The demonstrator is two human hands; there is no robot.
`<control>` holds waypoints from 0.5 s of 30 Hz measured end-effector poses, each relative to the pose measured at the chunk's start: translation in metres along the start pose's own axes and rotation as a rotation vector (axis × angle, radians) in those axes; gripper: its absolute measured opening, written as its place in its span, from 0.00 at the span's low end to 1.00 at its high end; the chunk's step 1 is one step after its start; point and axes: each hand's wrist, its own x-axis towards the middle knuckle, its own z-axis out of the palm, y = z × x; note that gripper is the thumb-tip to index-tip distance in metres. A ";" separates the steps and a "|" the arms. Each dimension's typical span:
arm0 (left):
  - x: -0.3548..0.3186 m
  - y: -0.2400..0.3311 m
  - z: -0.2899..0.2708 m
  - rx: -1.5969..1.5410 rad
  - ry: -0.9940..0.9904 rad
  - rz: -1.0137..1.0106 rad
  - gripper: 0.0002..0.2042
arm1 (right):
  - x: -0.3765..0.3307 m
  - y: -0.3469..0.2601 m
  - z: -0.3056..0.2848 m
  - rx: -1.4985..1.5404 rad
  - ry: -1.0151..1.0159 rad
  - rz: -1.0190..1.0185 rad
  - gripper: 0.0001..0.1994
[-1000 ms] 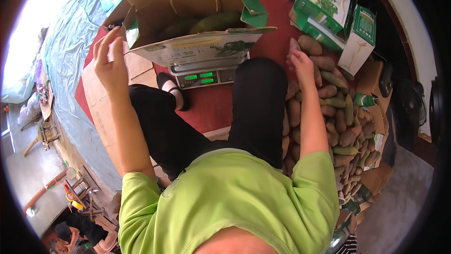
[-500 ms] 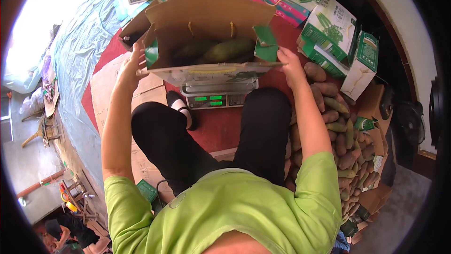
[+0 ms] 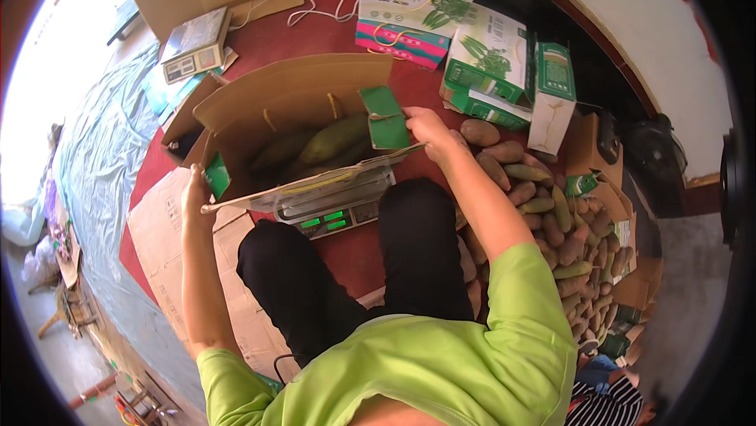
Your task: Manually packing sweet potatoes into cardboard boxes and weighing them on a floor scale.
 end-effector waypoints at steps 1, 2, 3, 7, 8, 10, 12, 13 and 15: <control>0.002 0.001 -0.007 -0.049 -0.104 0.008 0.20 | -0.001 -0.007 0.003 -0.019 0.016 0.029 0.18; 0.000 0.000 -0.016 -0.058 -0.108 -0.005 0.20 | -0.003 -0.014 0.008 -0.036 0.027 0.058 0.19; -0.008 0.003 -0.014 -0.118 -0.145 -0.005 0.19 | -0.004 -0.020 0.010 -0.050 0.016 0.062 0.19; -0.049 0.024 -0.052 -0.334 -0.267 -0.035 0.19 | -0.013 -0.057 0.051 -0.090 -0.076 0.009 0.18; -0.057 0.028 -0.082 -0.339 -0.277 -0.007 0.20 | -0.017 -0.067 0.069 -0.106 -0.131 0.001 0.17; -0.087 0.035 -0.099 -0.334 -0.216 0.061 0.21 | -0.016 -0.074 0.095 -0.099 -0.227 -0.003 0.17; -0.123 0.045 -0.100 -0.417 0.016 0.106 0.18 | -0.021 -0.081 0.127 -0.125 -0.302 0.002 0.18; -0.132 0.042 -0.138 -0.380 0.042 0.150 0.19 | -0.026 -0.083 0.149 -0.091 -0.355 0.001 0.18; -0.151 0.037 -0.195 -0.367 0.187 0.107 0.19 | -0.024 -0.071 0.191 -0.168 -0.390 0.026 0.19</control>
